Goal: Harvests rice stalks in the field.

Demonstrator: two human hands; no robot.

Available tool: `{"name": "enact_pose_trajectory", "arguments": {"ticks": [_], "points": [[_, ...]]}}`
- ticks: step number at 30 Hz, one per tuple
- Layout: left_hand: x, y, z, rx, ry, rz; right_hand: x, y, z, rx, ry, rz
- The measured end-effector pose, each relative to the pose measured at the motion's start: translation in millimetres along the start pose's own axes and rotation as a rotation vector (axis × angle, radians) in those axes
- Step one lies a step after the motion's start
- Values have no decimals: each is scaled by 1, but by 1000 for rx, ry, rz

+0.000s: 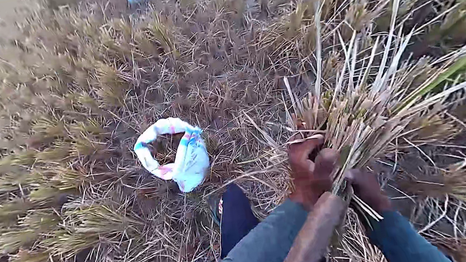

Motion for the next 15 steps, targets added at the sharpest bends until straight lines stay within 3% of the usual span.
{"name": "enact_pose_trajectory", "arguments": {"ticks": [4,8,10,12,15], "points": [[-18,-57,36,123,-31,-170,27,64,13,40,24,63],[-5,-133,85,117,-66,-87,36,146,38,-32,-12,-199],[5,-186,112,19,-18,-25,45,197,46,-107,-38,-329],[7,-250,142,-1,41,39,60,264,60,-143,-41,-203],[-14,-352,179,131,-1,-88,90,379,80,-186,12,-114]]}}
Point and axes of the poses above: each hand's wrist, its own z-axis towards the middle knuckle, its own y-axis out of the palm, x = y × z, the point moved 3 cm from there along z, towards the middle knuckle, and after that the axes turned 6 degrees about -y, right-handed, at the moved point
